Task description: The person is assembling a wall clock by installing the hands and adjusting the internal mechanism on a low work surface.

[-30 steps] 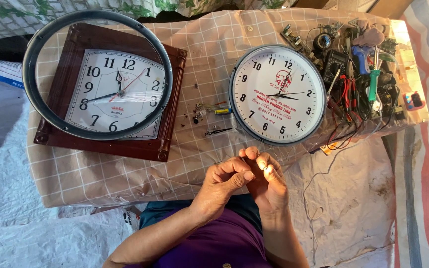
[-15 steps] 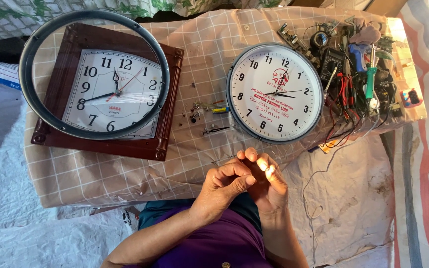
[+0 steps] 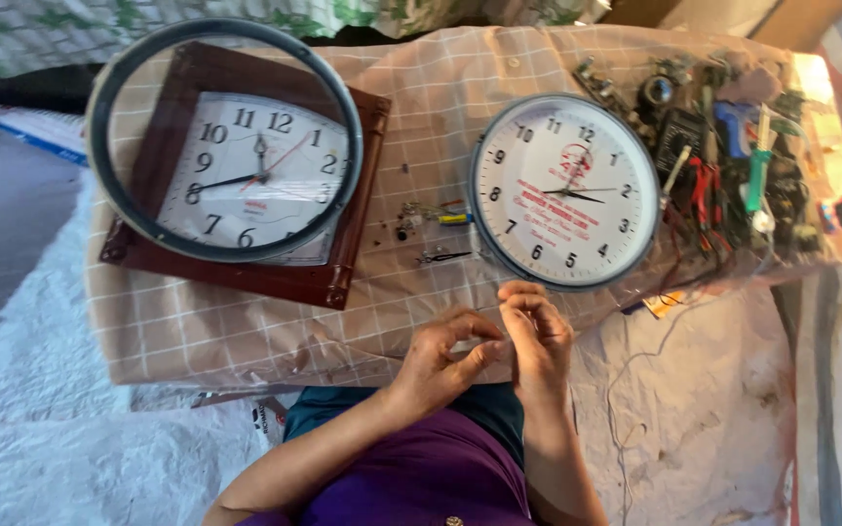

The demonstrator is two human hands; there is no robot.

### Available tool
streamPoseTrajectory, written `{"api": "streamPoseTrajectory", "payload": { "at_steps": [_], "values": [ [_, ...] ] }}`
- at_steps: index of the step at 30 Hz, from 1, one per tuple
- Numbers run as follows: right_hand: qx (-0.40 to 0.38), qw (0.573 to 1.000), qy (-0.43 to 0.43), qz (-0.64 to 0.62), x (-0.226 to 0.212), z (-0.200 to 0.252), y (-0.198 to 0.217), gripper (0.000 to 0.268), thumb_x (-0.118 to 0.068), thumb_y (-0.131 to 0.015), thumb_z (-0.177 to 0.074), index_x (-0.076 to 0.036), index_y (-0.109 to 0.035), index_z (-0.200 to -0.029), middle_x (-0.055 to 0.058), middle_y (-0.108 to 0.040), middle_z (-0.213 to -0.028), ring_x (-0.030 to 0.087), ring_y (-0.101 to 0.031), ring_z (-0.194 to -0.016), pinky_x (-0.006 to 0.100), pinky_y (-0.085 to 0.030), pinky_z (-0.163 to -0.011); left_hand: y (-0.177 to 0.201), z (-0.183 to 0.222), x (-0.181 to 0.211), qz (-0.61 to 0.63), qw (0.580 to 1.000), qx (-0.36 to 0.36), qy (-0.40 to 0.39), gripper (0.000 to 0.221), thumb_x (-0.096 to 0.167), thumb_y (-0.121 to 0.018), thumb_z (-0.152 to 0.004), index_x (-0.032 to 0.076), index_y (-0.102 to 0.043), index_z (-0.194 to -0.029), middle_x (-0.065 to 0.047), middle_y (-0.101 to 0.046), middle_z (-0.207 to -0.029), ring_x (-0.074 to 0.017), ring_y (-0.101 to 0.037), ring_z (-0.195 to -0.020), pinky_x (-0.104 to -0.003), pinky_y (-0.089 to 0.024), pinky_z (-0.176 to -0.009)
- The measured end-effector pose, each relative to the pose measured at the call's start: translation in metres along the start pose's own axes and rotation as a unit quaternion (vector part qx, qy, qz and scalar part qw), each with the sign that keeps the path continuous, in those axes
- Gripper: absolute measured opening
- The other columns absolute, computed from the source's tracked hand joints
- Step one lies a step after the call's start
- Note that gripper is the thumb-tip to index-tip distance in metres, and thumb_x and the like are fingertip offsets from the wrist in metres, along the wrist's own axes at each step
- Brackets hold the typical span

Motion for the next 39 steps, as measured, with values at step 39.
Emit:
{"api": "streamPoseTrajectory", "payload": {
  "at_steps": [39],
  "values": [
    [-0.083, 0.695, 0.305, 0.646, 0.053, -0.069, -0.072, 0.004, -0.015, -0.073, -0.094, -0.015, -0.069, -0.095, 0.001, -0.050, -0.115, 0.028, -0.042, -0.121, 0.046, -0.037, -0.105, 0.073, 0.016, -0.012, -0.603, 0.763, 0.047, -0.227, 0.035, 0.034, -0.070, -0.094, 0.010, -0.070, -0.120, -0.013, -0.062, -0.132, -0.0330, -0.059, -0.124, -0.048, -0.045, -0.098]
  ]
}}
Point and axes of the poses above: each hand's wrist, its own z-axis away from the middle knuckle, its own y-axis out of the back of the hand, x = y × z, the point moved 10 cm from there along -z, towards the middle knuckle
